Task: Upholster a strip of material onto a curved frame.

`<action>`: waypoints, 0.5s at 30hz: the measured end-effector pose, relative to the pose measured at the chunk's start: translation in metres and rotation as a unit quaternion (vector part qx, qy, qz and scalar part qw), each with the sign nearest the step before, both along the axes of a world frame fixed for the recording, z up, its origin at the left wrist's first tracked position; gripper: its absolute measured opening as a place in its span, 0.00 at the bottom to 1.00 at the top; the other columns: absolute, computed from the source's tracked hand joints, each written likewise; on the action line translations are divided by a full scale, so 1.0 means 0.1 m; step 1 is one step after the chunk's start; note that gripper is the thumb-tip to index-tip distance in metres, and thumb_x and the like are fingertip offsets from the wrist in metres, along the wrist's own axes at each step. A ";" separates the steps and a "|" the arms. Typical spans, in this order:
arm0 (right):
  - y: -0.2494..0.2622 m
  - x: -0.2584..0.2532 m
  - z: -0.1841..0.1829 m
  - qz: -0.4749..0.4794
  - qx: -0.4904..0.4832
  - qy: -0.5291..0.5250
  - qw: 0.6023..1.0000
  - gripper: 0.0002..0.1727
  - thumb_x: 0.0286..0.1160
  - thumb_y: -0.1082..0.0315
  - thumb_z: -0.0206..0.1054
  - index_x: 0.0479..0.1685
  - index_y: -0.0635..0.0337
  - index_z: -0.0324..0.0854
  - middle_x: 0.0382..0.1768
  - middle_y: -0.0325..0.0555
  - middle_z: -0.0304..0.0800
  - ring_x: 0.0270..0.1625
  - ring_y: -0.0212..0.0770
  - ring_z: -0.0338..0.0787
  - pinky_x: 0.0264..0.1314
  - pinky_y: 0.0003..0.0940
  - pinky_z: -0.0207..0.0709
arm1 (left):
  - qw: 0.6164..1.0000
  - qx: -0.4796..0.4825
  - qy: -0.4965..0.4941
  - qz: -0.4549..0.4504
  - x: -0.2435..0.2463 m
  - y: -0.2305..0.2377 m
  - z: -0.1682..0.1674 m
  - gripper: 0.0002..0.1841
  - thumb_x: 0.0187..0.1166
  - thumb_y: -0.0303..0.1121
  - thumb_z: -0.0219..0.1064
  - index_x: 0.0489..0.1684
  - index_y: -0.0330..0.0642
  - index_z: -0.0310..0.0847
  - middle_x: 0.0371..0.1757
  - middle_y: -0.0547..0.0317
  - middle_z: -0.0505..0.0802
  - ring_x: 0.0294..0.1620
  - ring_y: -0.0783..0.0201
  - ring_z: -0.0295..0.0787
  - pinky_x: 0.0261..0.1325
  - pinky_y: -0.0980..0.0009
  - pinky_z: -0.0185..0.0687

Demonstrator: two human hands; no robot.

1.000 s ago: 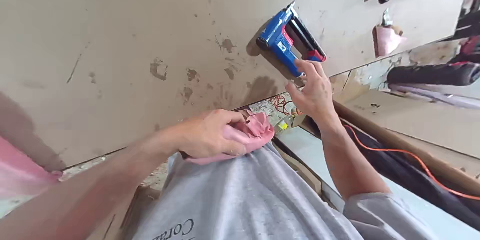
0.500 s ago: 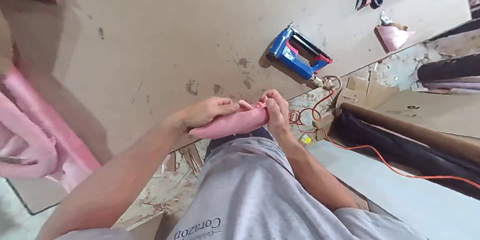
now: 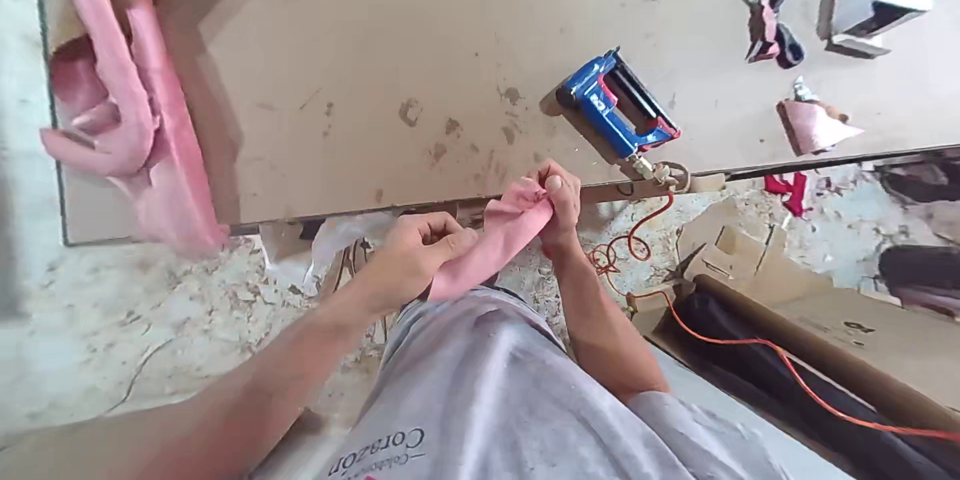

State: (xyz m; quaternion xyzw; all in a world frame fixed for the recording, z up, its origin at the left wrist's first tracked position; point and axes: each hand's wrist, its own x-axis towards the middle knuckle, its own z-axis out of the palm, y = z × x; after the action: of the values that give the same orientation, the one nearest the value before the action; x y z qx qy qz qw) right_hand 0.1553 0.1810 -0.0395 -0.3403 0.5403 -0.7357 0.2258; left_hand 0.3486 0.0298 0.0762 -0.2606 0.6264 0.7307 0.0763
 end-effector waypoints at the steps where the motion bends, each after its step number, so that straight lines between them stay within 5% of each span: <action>1: 0.07 0.01 -0.09 -0.021 -0.001 -0.013 1.000 0.25 0.81 0.37 0.56 0.26 0.44 0.81 0.20 0.24 0.79 0.22 0.21 0.78 0.25 0.21 0.74 | 1.000 0.003 -0.002 0.007 0.02 0.10 -0.02 0.13 0.87 0.41 0.62 0.34 0.46 0.87 0.29 0.69 0.90 0.31 0.75 0.88 0.39 0.75 0.87; 5: 0.28 0.12 -0.20 -0.025 0.030 -0.034 0.999 0.17 0.81 0.47 0.57 0.32 0.49 0.80 0.21 0.29 0.79 0.21 0.23 0.78 0.23 0.23 0.74 | 0.993 0.094 -0.073 -0.029 0.04 0.46 -0.04 0.26 0.94 0.49 0.45 0.36 0.48 0.88 0.33 0.68 0.93 0.38 0.75 0.91 0.46 0.72 0.89; 7: 0.25 0.11 -0.12 -0.011 0.046 -0.017 0.999 0.18 0.82 0.50 0.53 0.38 0.52 0.82 0.24 0.31 0.82 0.23 0.25 0.79 0.24 0.25 0.76 | 0.989 0.133 -0.062 -0.021 0.01 0.56 -0.02 0.25 0.94 0.49 0.47 0.44 0.45 0.89 0.39 0.63 0.95 0.42 0.72 0.93 0.50 0.69 0.91; 10: 0.22 0.04 0.02 -0.024 0.048 -0.025 0.998 0.24 0.87 0.48 0.45 0.36 0.51 0.83 0.24 0.34 0.83 0.23 0.26 0.80 0.23 0.26 0.76 | 0.984 0.174 0.013 0.046 -0.09 0.62 0.10 0.12 0.87 0.39 0.59 0.41 0.43 0.85 0.32 0.61 0.92 0.31 0.72 0.89 0.38 0.73 0.89; 15: 0.04 -0.15 0.33 -0.013 0.043 -0.072 0.996 0.28 0.88 0.47 0.40 0.33 0.50 0.83 0.24 0.32 0.85 0.25 0.25 0.83 0.27 0.23 0.79 | 0.950 0.281 0.101 0.093 -0.24 0.60 0.30 0.10 0.86 0.31 0.57 0.52 0.41 0.84 0.38 0.56 0.94 0.37 0.69 0.93 0.43 0.71 0.92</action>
State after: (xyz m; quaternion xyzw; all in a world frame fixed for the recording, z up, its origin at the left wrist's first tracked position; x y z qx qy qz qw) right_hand 0.1399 0.1848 -0.0062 -0.2693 0.5579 -0.7376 0.2686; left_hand 0.3250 0.0899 0.1065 -0.2106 0.3729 0.9036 0.0139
